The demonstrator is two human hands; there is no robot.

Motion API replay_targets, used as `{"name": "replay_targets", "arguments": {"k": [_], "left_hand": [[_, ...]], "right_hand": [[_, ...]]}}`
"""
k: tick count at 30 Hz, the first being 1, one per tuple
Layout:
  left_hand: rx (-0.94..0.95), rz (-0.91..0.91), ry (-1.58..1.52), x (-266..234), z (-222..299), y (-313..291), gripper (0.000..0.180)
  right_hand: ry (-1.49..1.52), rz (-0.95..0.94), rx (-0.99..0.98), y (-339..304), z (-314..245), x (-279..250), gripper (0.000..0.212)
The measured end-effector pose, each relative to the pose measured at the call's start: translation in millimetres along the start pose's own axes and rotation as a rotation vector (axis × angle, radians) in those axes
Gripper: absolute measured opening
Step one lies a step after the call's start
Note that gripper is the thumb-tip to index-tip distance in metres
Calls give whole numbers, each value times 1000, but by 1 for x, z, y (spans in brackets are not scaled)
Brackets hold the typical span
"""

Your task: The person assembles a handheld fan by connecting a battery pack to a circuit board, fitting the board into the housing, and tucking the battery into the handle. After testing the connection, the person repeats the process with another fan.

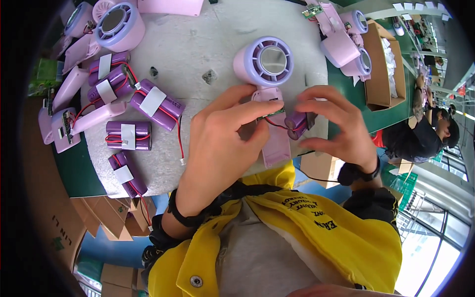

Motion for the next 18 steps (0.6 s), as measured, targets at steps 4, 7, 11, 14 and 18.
{"name": "replay_targets", "arguments": {"k": [4,7,11,14,18], "left_hand": [[16,8,32,2,2,2,35],[22,10,57,2,3,1,35],[38,17,91,3,2,0,35],[64,26,105,3,3,1,35],[85,27,121,3,3,1,36]], "right_hand": [[60,-56,-46,-5,12,4,56],[158,-207,3,-6,11,0,57],[571,-300,401,-12,8,-2,64],[939,-286,585,-20,4,-1,74],[1388,-272,522,-26,0,1,92]]}}
Point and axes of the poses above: each hand's wrist, its own y-axis towards the middle knuckle, its own x-axis out of the palm, z = x × y, the point moved 3 cm from there along y, towards the middle knuckle, and after that the axes turned 2 degrees about -z, right-handed, at the moved point
